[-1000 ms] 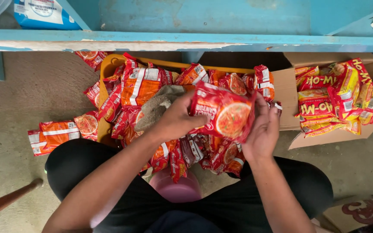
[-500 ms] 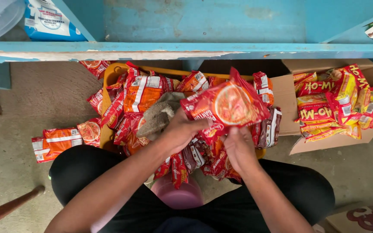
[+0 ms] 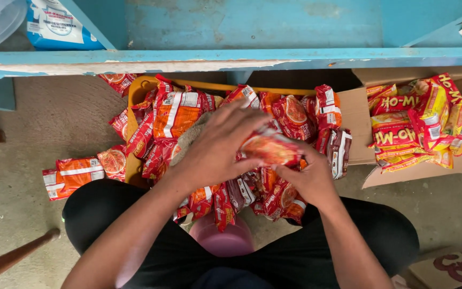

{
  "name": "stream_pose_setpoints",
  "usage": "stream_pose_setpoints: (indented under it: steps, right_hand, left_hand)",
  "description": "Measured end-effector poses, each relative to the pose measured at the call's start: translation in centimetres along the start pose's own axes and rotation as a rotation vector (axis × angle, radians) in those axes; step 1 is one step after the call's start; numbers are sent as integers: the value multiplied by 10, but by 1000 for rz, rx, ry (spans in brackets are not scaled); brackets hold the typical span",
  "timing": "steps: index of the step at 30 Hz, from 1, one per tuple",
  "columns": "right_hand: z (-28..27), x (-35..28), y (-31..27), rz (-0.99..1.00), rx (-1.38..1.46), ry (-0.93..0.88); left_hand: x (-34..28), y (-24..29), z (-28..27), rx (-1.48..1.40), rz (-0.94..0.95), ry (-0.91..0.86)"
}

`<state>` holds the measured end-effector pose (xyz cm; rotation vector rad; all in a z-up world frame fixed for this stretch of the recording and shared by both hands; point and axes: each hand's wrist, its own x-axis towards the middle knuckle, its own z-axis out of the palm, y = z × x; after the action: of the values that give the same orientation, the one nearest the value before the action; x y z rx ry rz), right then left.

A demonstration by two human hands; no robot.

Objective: Wiping instant noodle packets with a cloth to remove dust and then stocking them onto a shelf.

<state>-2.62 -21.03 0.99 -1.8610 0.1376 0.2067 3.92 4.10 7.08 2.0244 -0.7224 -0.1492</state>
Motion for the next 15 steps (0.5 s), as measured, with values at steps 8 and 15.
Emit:
stream_pose_setpoints:
  steps: [8,15]
  right_hand:
    - [-1,-4,-26,-21,-60,-131]
    - [-11,-6,-60,30,-230,-198]
  left_hand:
    - [-2,-17,4,-113,-42,-72]
    - [3,4,-13,-188,-6,-199]
